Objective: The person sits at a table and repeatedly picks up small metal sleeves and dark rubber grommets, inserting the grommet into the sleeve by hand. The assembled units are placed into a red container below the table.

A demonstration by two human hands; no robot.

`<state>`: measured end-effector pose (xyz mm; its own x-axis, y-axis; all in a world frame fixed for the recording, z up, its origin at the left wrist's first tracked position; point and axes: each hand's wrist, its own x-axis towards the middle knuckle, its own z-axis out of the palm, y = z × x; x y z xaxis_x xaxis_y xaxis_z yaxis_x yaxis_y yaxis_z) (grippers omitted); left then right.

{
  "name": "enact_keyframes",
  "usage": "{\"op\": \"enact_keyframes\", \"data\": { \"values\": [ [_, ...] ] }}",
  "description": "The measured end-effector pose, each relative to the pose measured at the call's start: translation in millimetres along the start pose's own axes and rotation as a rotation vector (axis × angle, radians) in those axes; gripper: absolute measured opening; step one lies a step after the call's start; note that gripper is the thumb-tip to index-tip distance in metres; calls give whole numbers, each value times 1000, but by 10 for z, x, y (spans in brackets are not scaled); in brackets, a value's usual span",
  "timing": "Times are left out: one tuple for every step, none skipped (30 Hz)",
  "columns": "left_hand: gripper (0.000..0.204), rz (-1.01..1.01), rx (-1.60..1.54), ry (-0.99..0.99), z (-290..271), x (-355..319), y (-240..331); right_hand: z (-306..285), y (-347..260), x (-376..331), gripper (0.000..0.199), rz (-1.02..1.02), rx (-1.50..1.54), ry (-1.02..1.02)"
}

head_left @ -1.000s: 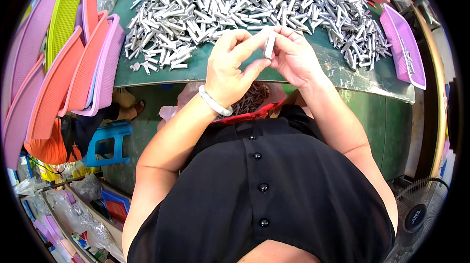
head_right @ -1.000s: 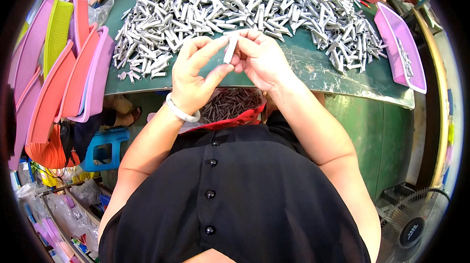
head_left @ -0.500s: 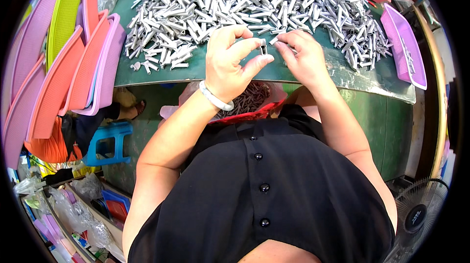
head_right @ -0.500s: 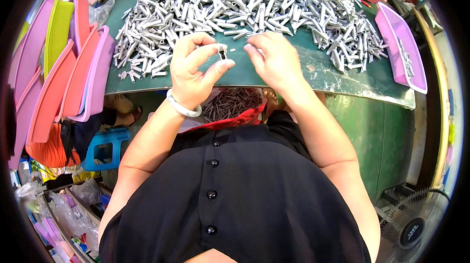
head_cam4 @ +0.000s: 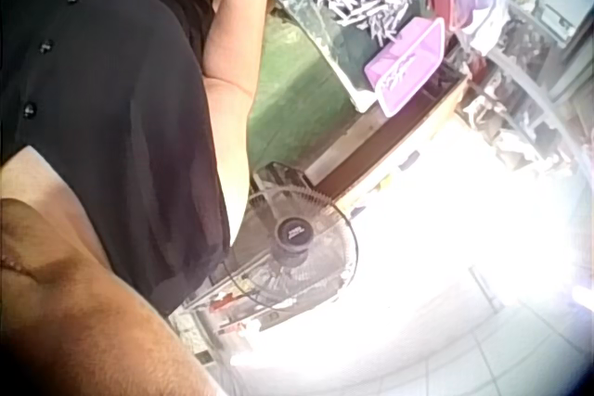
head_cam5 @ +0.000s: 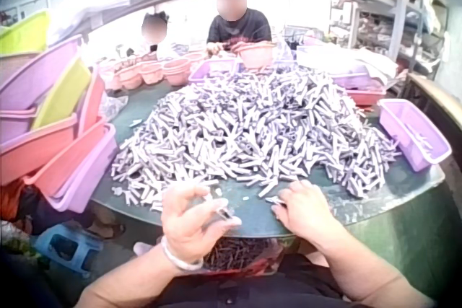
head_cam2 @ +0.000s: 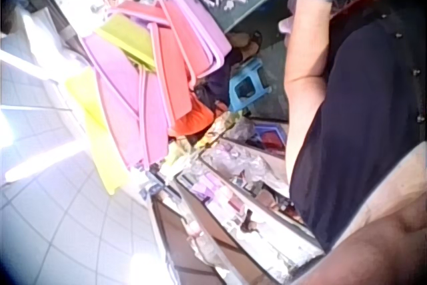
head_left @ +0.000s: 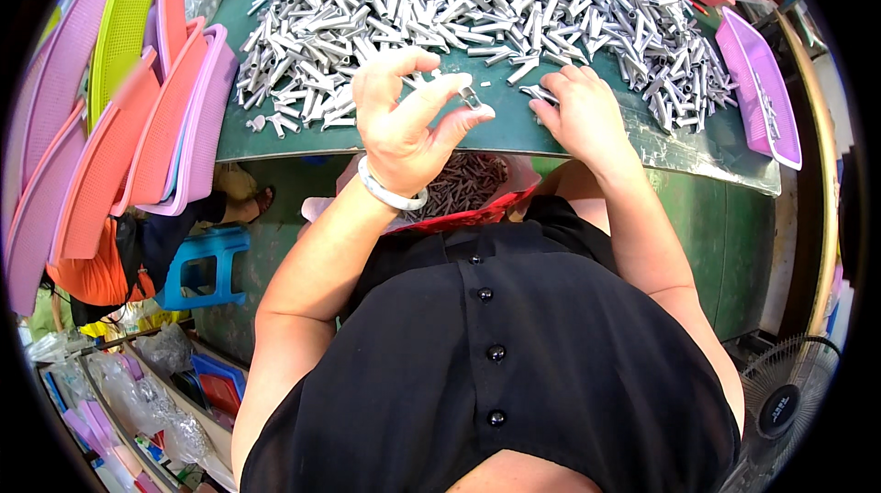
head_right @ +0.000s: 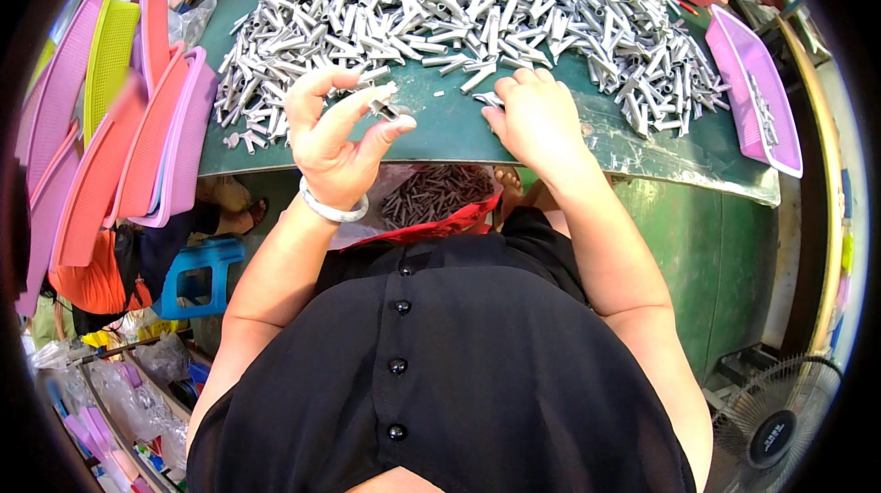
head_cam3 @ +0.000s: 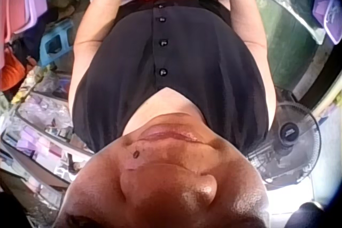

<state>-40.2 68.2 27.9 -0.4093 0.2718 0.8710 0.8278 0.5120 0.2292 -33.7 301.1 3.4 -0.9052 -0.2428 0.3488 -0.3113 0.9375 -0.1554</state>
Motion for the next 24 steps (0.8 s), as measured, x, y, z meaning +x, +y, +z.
{"op": "enact_keyframes", "data": {
  "values": [
    [37, -30, -3, 38, 5, 2, -7, -4, 9, 0, 19, -1, 11, -5],
    [36, -59, -6, 75, 14, 1, -15, -6, 14, 1, 19, -2, 22, -10],
    [35, -89, -9, 112, 22, -4, -22, 0, 13, 2, 19, -3, 26, -11],
    [35, -129, -29, 123, 29, -23, -34, 10, 11, 5, 19, -4, 30, -11],
    [36, -145, -52, 134, 36, -27, -39, 18, 12, 5, 19, -4, 34, -11],
    [36, -162, -75, 146, 44, -27, -41, 21, 16, 3, 19, -4, 42, 1],
    [36, -178, -98, 158, 45, -28, -43, 29, 17, 3, 18, -5, 51, 14],
    [36, -177, -102, 155, 45, -28, -39, 36, 21, 0, 18, -5, 59, 28],
    [36, -175, -108, 151, 45, -26, -32, 43, 30, -4, 18, -8, 72, 47],
    [35, -169, -117, 147, 53, -11, -30, 47, 48, 0, 18, -7, 83, 70],
    [35, -169, -142, 134, 71, -6, -29, 49, 68, -9, 18, -4, 92, 94],
    [35, -168, -169, 121, 100, -14, -29, 57, 73, -24, 19, 3, 125, 126],
    [35, -157, -203, 108, 151, 5, -35, 65, 85, -22, 20, 15, 151, 168],
    [32, -197, -293, 64, 212, 36, -8, 74, 125, -18, 21, 32, 152, 184],
    [26, -262, -413, 30, 267, 97, 54, 97, 131, -26, 20, 48, 188, 234],
    [21, -427, -452, -69, 323, 78, 58, 128, 156, -13, 20, 67, 221, 231],
    [17, -585, -488, -180, 404, 84, 60, 142, 154, -8, 19, 95, 231, 233],
    [16, -767, -675, -227, 488, 213, 136, 221, 177, -3, 19, 82, 254, 277],
    [17, -950, -864, -294, 588, 381, 226, 269, 189, 2, 19, 81, 271, 317],
    [19, -1025, -910, -419, 683, 539, 287, 284, 168, -21, 18, 113, 305, 349],
    [20, -1084, -957, -543, 842, 707, 352, 346, 198, -9, 17, 116, 388, 342],
    [21, -1145, -992, -667, 1002, 862, 418, 260, 143, -20, 19, 217, 640, 360],
    [23, -1221, -1010, -787, 1120, 982, 494, 192, 122, -47, 27, 372, 903, 160],
    [27, -1195, -997, -908, 1351, 1102, 544, 272, 166, -60, 26, 233, 720, 313]
  ]
}}
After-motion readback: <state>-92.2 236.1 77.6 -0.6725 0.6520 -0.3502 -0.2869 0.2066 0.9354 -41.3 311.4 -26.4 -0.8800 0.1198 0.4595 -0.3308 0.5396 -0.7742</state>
